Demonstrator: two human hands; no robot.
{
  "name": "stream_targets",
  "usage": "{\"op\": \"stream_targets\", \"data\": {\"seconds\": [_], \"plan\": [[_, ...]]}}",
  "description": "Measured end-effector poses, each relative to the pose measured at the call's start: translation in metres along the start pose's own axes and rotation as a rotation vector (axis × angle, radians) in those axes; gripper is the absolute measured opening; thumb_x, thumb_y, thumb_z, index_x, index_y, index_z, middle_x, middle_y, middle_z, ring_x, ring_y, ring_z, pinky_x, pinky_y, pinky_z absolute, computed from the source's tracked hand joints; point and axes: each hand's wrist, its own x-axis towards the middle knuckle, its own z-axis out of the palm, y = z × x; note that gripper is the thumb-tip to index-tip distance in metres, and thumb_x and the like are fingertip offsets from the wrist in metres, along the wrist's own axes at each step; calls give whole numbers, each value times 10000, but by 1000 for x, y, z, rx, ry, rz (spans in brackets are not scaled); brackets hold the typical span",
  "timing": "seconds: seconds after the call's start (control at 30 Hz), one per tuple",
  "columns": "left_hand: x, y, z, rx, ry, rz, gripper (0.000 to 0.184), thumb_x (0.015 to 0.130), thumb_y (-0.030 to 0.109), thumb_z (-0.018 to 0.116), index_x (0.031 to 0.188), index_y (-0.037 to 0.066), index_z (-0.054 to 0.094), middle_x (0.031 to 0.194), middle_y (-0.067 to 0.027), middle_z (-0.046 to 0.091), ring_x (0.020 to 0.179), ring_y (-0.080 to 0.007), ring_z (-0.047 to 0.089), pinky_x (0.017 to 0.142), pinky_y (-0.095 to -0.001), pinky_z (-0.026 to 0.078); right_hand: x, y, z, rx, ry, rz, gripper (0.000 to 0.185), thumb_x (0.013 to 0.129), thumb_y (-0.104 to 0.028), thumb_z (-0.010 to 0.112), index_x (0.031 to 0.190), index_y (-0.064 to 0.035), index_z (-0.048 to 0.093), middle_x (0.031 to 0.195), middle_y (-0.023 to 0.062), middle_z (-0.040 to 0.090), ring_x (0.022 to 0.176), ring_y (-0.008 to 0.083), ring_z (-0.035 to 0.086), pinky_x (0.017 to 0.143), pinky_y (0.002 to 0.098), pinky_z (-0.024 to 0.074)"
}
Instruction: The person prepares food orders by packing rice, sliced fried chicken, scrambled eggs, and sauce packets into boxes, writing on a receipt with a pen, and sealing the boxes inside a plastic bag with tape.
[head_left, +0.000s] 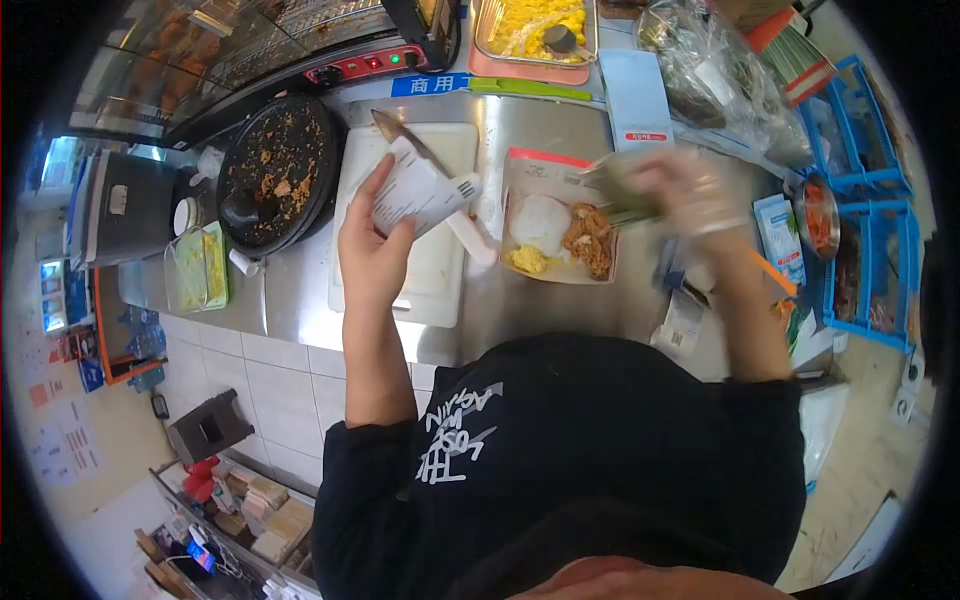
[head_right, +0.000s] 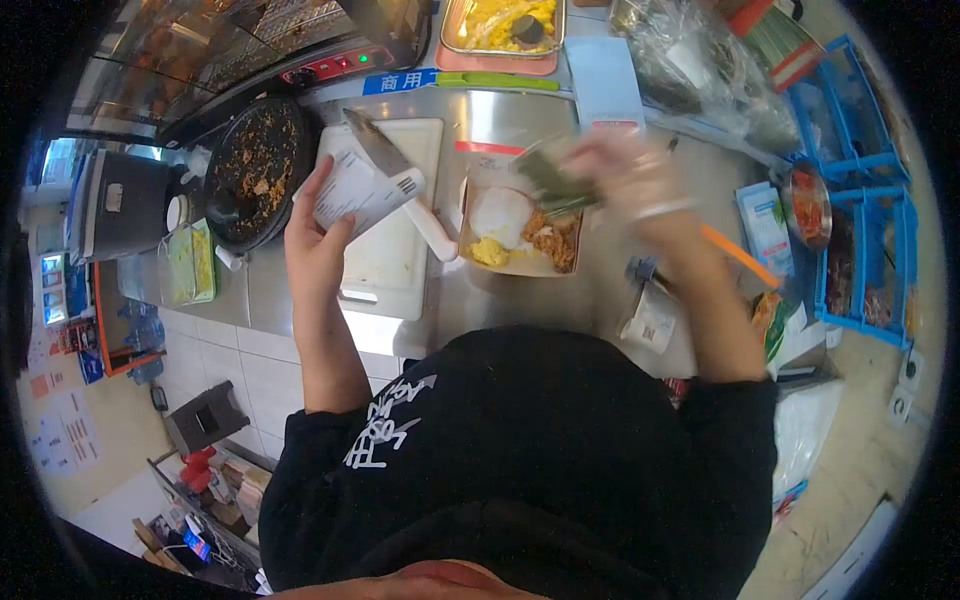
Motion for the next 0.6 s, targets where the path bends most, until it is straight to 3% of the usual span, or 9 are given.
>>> {"op": "stream_targets", "data": {"seconds": [0.03, 0.13, 0.17, 0.23, 0.3, 0.37, 0.5, 0.57, 0.6], "plan": [[-6, -1, -7, -5, -6, 7, 576, 669, -102, 452, 1234, 9, 433, 1197, -158, 473, 1065, -206, 488, 913, -283, 363, -6, 26, 54, -93, 185, -166, 159, 801, -149, 539, 936, -84, 593, 852, 99, 582, 858, 214, 550, 779, 344, 433], [-13, -6, -33, 40, 2, -37, 531, 680, -83, 460, 1205, 1, 464, 1151, -163, 516, 1065, -215, 494, 900, -282, 371, -16, 55, 139, -310, 124, 98, 201, 717, -124, 559, 909, -64, 574, 862, 131, 570, 903, 287, 530, 803, 420, 401], [-13, -6, -44, 231, 52, -48, 508, 686, -62, 468, 1191, 1, 477, 1129, -180, 527, 1047, -247, 507, 900, -298, 377, -20, 53, 141, -303, 130, 83, 201, 717, -124, 559, 909, -64, 574, 862, 131, 570, 903, 287, 530, 803, 420, 401], [-9, -12, -67, 444, 157, -41, 486, 692, -42, 476, 1176, 1, 490, 1107, -196, 538, 1028, -279, 521, 900, -314, 382, -22, 55, 134, -464, 301, -233, 205, 684, -139, 572, 867, -49, 557, 864, 149, 567, 877, 317, 539, 771, 439, 416], [12, -39, -107, 856, 240, 31, 458, 707, 59, 518, 1163, 16, 503, 1067, -240, 536, 1022, -366, 495, 897, -371, 388, -18, 44, 141, -466, 40, -94, 175, 683, -160, 585, 816, -51, 556, 846, 175, 566, 815, 321, 558, 736, 447, 433], [43, -44, -135, 1063, 368, 34, 481, 702, 155, 552, 1160, 19, 502, 1087, -257, 513, 1051, -418, 441, 894, -426, 382, -11, 25, 149, -445, -161, -160, 127, 666, -116, 586, 779, -60, 566, 798, 161, 580, 794, 324, 557, 682, 410, 436], [144, -28, -188, 1218, 521, 148, 511, 691, 203, 562, 1161, 14, 488, 1115, -229, 493, 1048, -403, 441, 871, -447, 391, -6, 31, 168, -512, -190, -102, 134, 670, -150, 596, 774, -67, 583, 772, 146, 595, 766, 304, 579, 677, 401, 448], [216, -17, -205, 1173, 536, 221, 427, 694, 220, 547, 1062, 4, 534, 1033, -215, 528, 982, -405, 486, 815, -454, 423, -6, 22, 151, -417, -142, -86, 144, 675, -150, 593, 795, -70, 590, 783, 145, 600, 763, 297, 586, 680, 391, 453], [241, 4, -201, 1080, 514, 140, 352, 705, 272, 559, 977, 49, 583, 895, -216, 581, 848, -374, 555, 770, -443, 440, -10, 17, 142, -325, -59, -37, 149, 684, -148, 588, 806, -62, 591, 794, 149, 601, 769, 317, 579, 680, 397, 458]]}}
